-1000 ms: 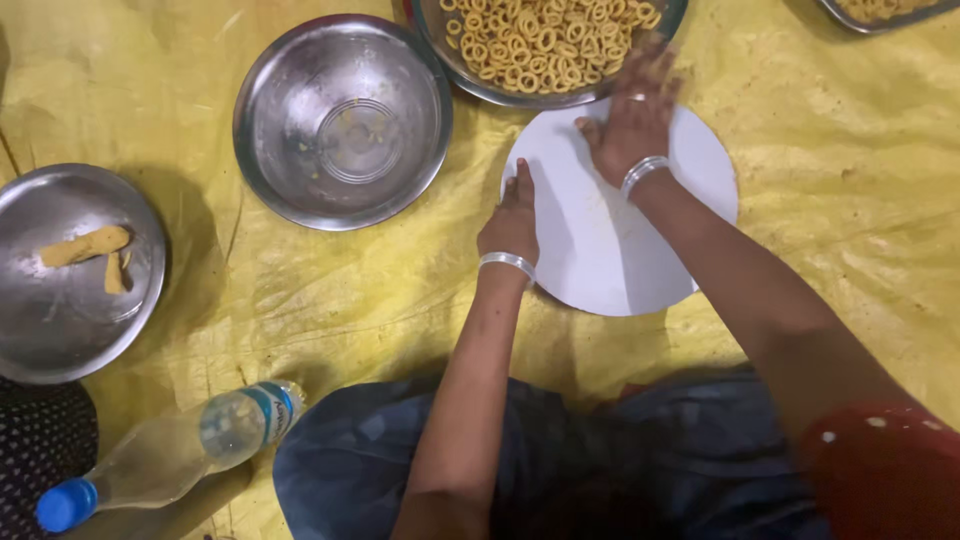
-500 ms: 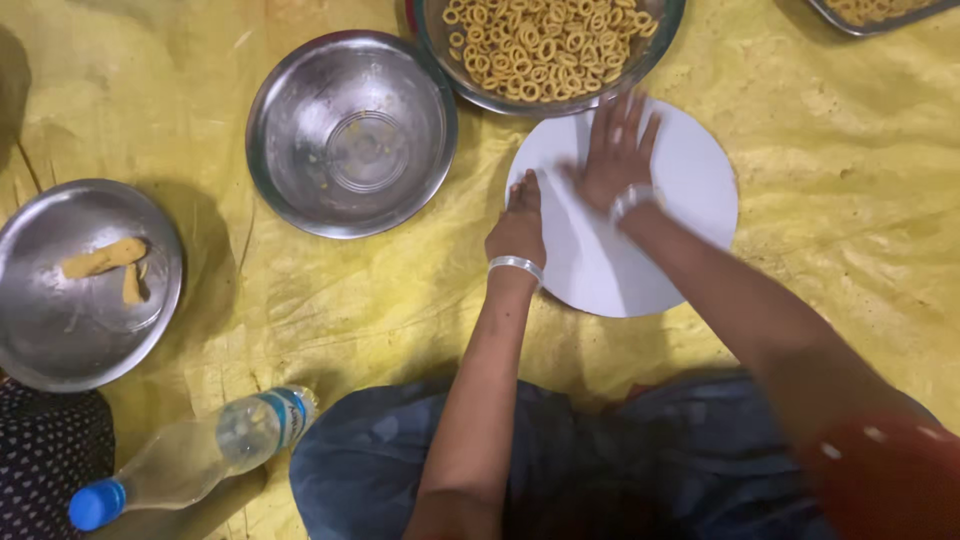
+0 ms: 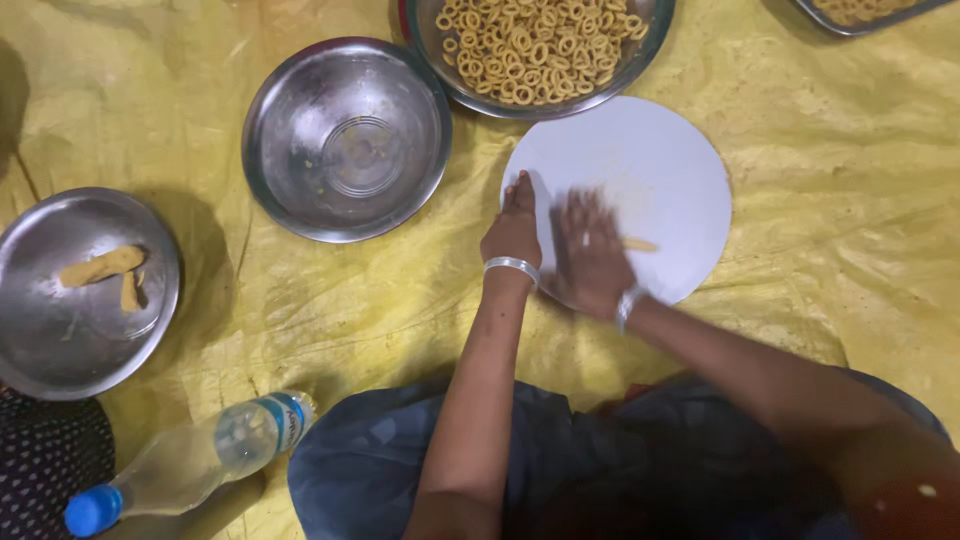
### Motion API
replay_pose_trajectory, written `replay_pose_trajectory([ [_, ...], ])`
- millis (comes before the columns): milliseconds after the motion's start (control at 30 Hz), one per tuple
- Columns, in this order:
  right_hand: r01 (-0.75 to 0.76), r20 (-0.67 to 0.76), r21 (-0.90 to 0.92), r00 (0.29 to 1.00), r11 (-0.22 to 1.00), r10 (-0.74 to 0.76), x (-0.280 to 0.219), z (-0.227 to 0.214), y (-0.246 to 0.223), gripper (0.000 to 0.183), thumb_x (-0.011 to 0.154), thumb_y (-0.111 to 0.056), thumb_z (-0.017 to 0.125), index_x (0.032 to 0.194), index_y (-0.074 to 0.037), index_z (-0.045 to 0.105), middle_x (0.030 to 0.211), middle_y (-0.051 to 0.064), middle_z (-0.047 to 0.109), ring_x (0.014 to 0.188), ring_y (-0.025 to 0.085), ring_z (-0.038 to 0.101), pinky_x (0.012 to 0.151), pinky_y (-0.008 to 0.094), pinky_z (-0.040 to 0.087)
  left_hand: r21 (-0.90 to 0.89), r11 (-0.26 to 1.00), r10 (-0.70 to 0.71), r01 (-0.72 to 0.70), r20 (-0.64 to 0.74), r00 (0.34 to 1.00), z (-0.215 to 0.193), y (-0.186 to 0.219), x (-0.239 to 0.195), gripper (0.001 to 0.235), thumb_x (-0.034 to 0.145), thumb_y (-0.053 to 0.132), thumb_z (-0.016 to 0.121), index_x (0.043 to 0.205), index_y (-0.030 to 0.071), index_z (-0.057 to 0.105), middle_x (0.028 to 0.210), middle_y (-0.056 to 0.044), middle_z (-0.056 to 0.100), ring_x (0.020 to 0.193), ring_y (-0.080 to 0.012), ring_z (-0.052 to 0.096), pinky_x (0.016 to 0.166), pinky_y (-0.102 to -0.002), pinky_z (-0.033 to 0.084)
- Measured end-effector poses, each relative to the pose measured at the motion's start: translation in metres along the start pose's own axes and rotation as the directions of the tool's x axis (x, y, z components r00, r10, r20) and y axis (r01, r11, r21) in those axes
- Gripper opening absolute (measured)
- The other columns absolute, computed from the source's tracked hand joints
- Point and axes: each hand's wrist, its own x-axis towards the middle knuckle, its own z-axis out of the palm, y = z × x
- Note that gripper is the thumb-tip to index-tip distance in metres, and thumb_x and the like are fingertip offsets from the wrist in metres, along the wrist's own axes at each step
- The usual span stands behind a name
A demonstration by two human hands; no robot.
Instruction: The person rolls small pieces of dough into thin strips on a white board, then joins the ends to form rings. The rings are placed into a metal bowl. The process is repeated continuously with new dough pieces.
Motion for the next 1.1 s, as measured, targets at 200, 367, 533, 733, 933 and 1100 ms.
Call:
replay_pose_trajectory([
  [200, -0.237, -0.132, 0.048, 0.961, 0.970, 0.242, 0.122, -0.022, 0.060, 0.108, 0.096, -0.067, 0.050, 0.160, 0.010, 0.009, 0.169, 0.031, 0.001, 0.155, 0.048, -0.006, 0.121, 0.067, 0.000, -0.019, 1.000, 0.002, -0.002, 0.018, 1.000, 0.007, -0.005, 0.005, 0.094, 0.085, -0.007, 0.050, 0.162, 0.022, 0.006, 0.167, -0.006, 0.027, 0.134, -0.0273, 0.055, 0.094, -0.040, 0.058],
  [367, -0.255, -0.040, 0.008, 0.966, 0.967, 0.255, 0.106, -0.024, 0.036, 0.111, 0.092, -0.068, 0.050, 0.161, 0.006, 0.006, 0.169, 0.030, -0.001, 0.156, 0.046, -0.008, 0.123, 0.062, -0.003, -0.002, 1.000, -0.008, 0.008, 0.020, 1.000, 0.007, -0.007, 0.004, 0.089, 0.090, -0.004, 0.048, 0.164, 0.021, 0.006, 0.167, -0.007, 0.028, 0.130, -0.0298, 0.058, 0.096, -0.042, 0.056],
  [533, -0.109, 0.030, 0.221, 0.994, 0.969, 0.105, 0.041, -0.019, 0.020, 0.101, 0.095, -0.051, 0.053, 0.162, 0.006, 0.002, 0.169, 0.030, -0.002, 0.157, 0.044, -0.010, 0.123, 0.062, -0.005, -0.025, 1.000, 0.012, -0.011, 0.021, 1.000, 0.001, -0.003, 0.000, 0.088, 0.092, 0.007, 0.055, 0.163, 0.020, 0.006, 0.166, -0.012, 0.028, 0.129, -0.0317, 0.058, 0.094, -0.044, 0.057],
  [733, -0.298, 0.086, 0.024, 0.951, 0.954, 0.296, 0.036, -0.013, 0.031, 0.104, 0.095, -0.054, 0.052, 0.159, 0.010, 0.000, 0.167, 0.030, -0.008, 0.154, 0.047, -0.015, 0.117, 0.068, -0.009, -0.001, 1.000, -0.011, 0.011, -0.009, 1.000, 0.007, -0.003, 0.005, 0.090, 0.091, -0.004, 0.051, 0.165, 0.019, 0.003, 0.167, -0.010, 0.029, 0.129, -0.0319, 0.059, 0.094, -0.045, 0.057],
  [933, -0.435, -0.092, 0.074, 0.893, 0.897, 0.440, 0.113, -0.019, 0.073, 0.104, 0.097, -0.063, 0.048, 0.162, 0.004, 0.002, 0.169, 0.030, -0.007, 0.155, 0.045, -0.014, 0.117, 0.071, -0.009, 0.060, 0.998, -0.012, 0.009, 0.046, 0.999, 0.010, -0.005, 0.001, 0.098, 0.088, -0.003, 0.054, 0.164, 0.015, -0.005, 0.168, -0.010, 0.026, 0.130, -0.0353, 0.057, 0.093, -0.042, 0.058],
  [1100, -0.218, -0.017, -0.045, 0.976, 0.975, 0.217, 0.121, -0.027, 0.078, 0.110, 0.092, -0.062, 0.056, 0.164, 0.005, 0.008, 0.167, 0.033, 0.010, 0.156, 0.048, 0.003, 0.124, 0.063, 0.005, 0.033, 0.999, -0.005, 0.003, 0.041, 0.999, 0.004, -0.001, 0.004, 0.098, 0.086, -0.005, 0.053, 0.163, 0.017, -0.005, 0.166, -0.011, 0.027, 0.133, -0.0332, 0.055, 0.096, -0.041, 0.057],
])
